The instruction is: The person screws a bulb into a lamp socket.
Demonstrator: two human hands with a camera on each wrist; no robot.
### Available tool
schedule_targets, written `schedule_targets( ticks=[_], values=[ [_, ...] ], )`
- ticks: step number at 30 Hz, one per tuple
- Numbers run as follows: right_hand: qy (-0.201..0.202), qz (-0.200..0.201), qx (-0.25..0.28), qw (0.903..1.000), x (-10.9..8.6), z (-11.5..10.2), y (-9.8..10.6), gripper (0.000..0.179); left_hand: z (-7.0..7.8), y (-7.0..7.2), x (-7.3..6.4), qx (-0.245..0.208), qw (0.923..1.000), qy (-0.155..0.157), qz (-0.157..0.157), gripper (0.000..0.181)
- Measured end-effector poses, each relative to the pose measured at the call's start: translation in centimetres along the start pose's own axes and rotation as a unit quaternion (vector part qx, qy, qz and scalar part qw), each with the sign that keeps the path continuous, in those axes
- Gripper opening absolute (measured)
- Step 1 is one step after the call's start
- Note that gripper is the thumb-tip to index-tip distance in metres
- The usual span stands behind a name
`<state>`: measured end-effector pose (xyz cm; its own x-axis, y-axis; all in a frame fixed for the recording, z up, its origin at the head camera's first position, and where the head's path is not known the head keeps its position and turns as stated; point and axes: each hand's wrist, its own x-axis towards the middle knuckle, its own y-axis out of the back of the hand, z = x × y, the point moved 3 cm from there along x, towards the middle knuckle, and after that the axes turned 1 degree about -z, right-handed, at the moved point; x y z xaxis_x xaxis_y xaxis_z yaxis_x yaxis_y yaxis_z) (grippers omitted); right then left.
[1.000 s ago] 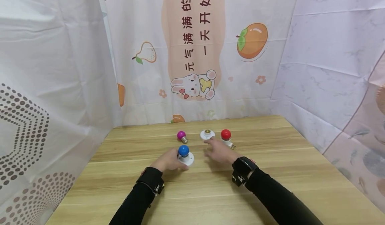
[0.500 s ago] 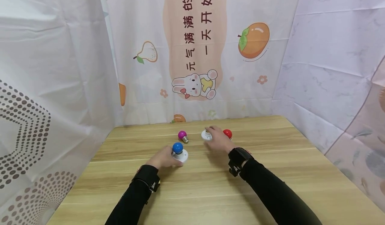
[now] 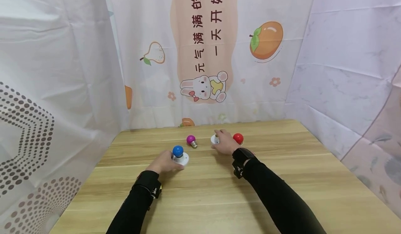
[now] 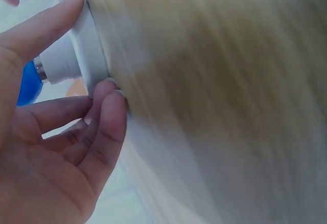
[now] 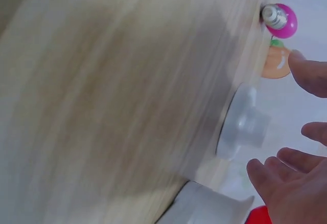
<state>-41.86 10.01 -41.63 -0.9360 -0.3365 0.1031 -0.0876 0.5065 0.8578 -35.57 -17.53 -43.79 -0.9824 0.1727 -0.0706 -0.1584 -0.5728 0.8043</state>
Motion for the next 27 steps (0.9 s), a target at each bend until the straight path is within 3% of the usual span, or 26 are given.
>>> schedule_targets(
  ticks=[4, 10, 16, 22, 27],
  values=[
    [-0.010, 0.007, -0.020, 0.9997, 0.3, 0.4, -0.6, 0.078, -0.9, 0.2, -0.1, 0.002, 1.0000, 0.006, 0.005, 0.056],
    [-0.026, -0.016, -0.032, 0.9990, 0.8, 0.6, -1.6, 0.083, -1.9, 0.7, -0.8, 0.007, 0.9993, 0.034, 0.009, 0.059],
    [-0.036, -0.032, -0.026, 0.9985, 1.4, 0.9, -2.1, 0.089, -1.7, 0.9, -1.0, 0.012, 0.9993, 0.033, 0.011, 0.059],
    [-0.021, -0.028, -0.055, 0.9978, 1.5, 1.6, -2.5, 0.082, -1.5, 0.9, -0.8, 0.015, 0.9993, 0.034, 0.008, 0.060],
    [-0.033, -0.025, -0.060, 0.9973, 1.6, 1.6, -1.8, 0.075, -1.3, 1.2, -0.6, 0.015, 0.9992, 0.037, 0.008, 0.061]
  ],
)
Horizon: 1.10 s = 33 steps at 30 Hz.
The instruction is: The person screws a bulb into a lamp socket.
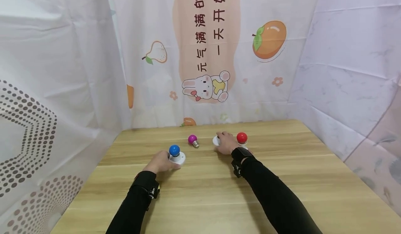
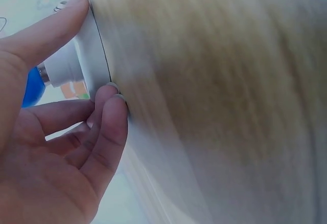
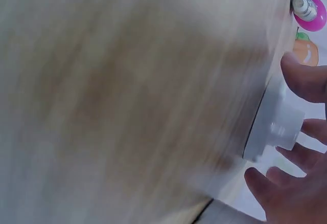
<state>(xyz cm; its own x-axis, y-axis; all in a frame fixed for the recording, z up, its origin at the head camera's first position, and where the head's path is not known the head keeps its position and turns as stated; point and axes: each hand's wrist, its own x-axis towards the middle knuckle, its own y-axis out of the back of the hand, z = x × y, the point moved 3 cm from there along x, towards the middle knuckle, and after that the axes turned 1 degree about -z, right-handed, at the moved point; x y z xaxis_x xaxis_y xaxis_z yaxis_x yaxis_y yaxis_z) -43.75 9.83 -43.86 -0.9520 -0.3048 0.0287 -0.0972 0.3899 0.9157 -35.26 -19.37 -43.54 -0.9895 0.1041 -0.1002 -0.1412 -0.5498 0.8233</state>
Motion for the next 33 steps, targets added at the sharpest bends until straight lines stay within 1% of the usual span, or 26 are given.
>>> schedule_targets(
  ticks=[2, 8, 12, 15, 19, 27, 33],
  values=[
    [-0.005, -0.007, -0.001, 1.0000, -0.1, -0.1, 0.3, 0.071, 0.0, 0.1, -0.1, -0.001, 1.0000, 0.004, -0.001, 0.062],
    [-0.004, -0.018, -0.002, 0.9998, -0.9, -0.2, 0.8, 0.063, 0.2, 0.1, 0.0, -0.004, 0.9999, 0.008, 0.005, 0.059],
    [0.002, -0.027, 0.001, 0.9996, -1.4, -0.2, 0.8, 0.059, -0.1, 0.0, 0.0, -0.014, 0.9997, 0.016, 0.013, 0.058],
    [0.014, -0.031, 0.000, 0.9994, -1.6, -0.3, 0.7, 0.058, -0.3, 0.1, 0.0, -0.017, 0.9995, 0.018, 0.018, 0.057],
    [0.031, -0.035, -0.005, 0.9989, -1.9, -0.4, 0.8, 0.058, -0.5, 0.2, 0.1, -0.016, 0.9996, 0.013, 0.019, 0.057],
    [0.042, -0.046, -0.012, 0.9980, -2.9, -0.6, 0.7, 0.063, -1.2, 0.6, 0.1, -0.008, 0.9995, 0.025, 0.017, 0.062],
    [0.056, -0.047, -0.010, 0.9973, -3.9, -0.8, 0.6, 0.066, -1.4, 0.9, 0.0, -0.002, 0.9999, 0.006, 0.014, 0.064]
  ],
)
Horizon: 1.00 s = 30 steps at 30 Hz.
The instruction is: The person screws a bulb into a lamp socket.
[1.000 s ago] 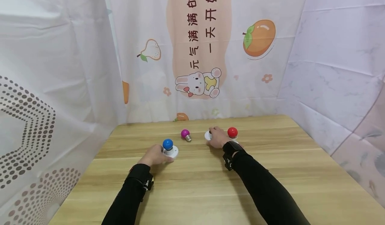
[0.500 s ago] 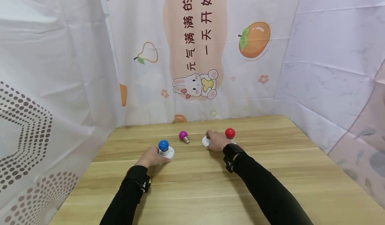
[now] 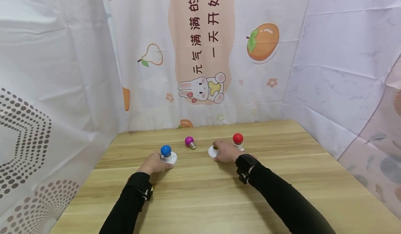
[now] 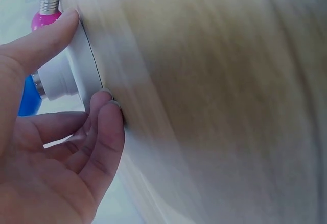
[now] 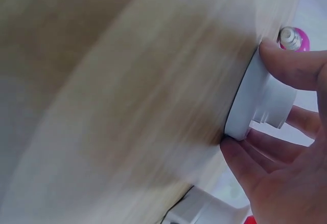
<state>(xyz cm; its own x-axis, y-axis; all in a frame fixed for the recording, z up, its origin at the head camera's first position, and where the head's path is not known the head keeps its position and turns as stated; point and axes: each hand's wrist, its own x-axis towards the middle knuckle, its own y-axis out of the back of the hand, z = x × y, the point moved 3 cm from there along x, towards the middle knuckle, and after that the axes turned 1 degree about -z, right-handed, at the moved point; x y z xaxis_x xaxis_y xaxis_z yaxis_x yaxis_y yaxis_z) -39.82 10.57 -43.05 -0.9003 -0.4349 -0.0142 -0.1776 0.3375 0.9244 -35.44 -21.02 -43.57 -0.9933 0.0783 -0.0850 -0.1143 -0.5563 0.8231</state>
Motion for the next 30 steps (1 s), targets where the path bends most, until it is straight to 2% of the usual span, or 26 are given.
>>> schedule_targets(
  ticks=[8, 12, 16, 23, 26, 30],
  values=[
    [0.014, -0.009, 0.006, 0.9998, -0.4, -0.1, -0.2, 0.072, -0.4, 0.1, 0.0, 0.002, 0.9999, -0.012, -0.001, 0.061],
    [0.020, -0.007, 0.026, 0.9994, -0.9, -0.3, 0.0, 0.071, -0.3, 0.0, -0.1, 0.007, 0.9998, -0.017, 0.000, 0.062],
    [0.026, -0.004, 0.049, 0.9984, -1.8, -0.6, -0.1, 0.070, -0.1, 0.0, -0.5, 0.011, 0.9999, -0.011, 0.003, 0.059],
    [0.033, 0.003, 0.061, 0.9976, -3.1, -0.6, 0.0, 0.070, 0.7, 0.1, -1.6, 0.019, 0.9997, -0.001, 0.013, 0.055],
    [0.044, 0.013, 0.062, 0.9970, -3.6, -0.5, 0.3, 0.068, 1.1, 0.2, -2.0, 0.025, 0.9993, -0.010, 0.025, 0.053],
    [0.071, 0.032, 0.058, 0.9953, -4.3, -0.5, 0.8, 0.066, 1.8, 0.4, -2.5, 0.065, 0.9951, -0.038, 0.065, 0.047]
  ],
)
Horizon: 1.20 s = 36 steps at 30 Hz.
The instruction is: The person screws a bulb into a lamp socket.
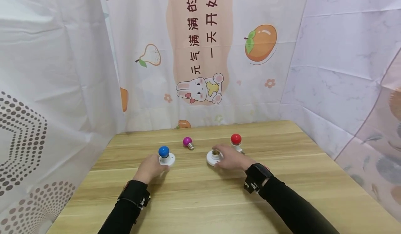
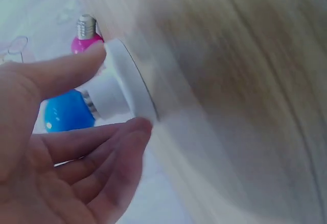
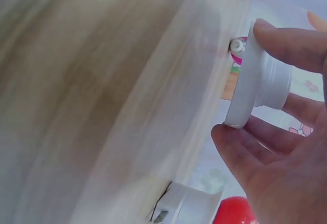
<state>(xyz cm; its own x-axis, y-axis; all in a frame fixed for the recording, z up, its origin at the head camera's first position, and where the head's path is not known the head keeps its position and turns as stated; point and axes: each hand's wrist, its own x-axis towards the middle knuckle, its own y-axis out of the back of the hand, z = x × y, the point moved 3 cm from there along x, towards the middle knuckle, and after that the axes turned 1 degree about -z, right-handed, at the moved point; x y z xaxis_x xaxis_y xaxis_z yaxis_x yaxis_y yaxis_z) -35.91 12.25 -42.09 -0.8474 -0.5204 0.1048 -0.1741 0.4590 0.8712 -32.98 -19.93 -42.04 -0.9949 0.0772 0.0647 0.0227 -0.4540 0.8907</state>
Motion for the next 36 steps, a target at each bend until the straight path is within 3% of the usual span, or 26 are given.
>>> schedule_targets(
  ticks=[5, 9, 13, 19, 24, 31, 36],
  values=[
    [0.030, 0.017, 0.014, 0.9993, -0.5, -0.2, 0.5, 0.067, 1.5, 0.4, -0.3, 0.020, 0.9989, -0.010, 0.041, 0.035],
    [0.048, 0.031, 0.027, 0.9980, -0.9, -0.4, 0.6, 0.070, 3.1, 0.2, -0.4, -0.027, 0.9995, -0.003, 0.017, 0.027],
    [0.068, 0.045, 0.037, 0.9960, -1.2, -0.7, 0.8, 0.073, 4.6, -0.6, -0.7, -0.077, 0.9958, -0.040, -0.029, 0.028],
    [0.068, 0.052, 0.063, 0.9943, -1.5, -1.1, 1.0, 0.075, 6.4, -2.0, -0.7, -0.160, 0.9753, -0.127, -0.085, 0.058],
    [0.082, 0.049, 0.073, 0.9927, -2.0, -1.7, 1.4, 0.075, 7.6, -2.7, -0.6, -0.203, 0.9610, -0.165, -0.090, 0.074],
    [0.114, 0.042, 0.095, 0.9881, -2.8, -2.9, 2.0, 0.077, 9.1, -3.9, -0.9, -0.197, 0.9567, -0.187, -0.105, 0.106],
    [0.128, 0.039, 0.115, 0.9842, -3.3, -3.6, 2.2, 0.075, 10.1, -4.5, -1.1, -0.215, 0.9474, -0.210, -0.110, 0.110]
  ],
)
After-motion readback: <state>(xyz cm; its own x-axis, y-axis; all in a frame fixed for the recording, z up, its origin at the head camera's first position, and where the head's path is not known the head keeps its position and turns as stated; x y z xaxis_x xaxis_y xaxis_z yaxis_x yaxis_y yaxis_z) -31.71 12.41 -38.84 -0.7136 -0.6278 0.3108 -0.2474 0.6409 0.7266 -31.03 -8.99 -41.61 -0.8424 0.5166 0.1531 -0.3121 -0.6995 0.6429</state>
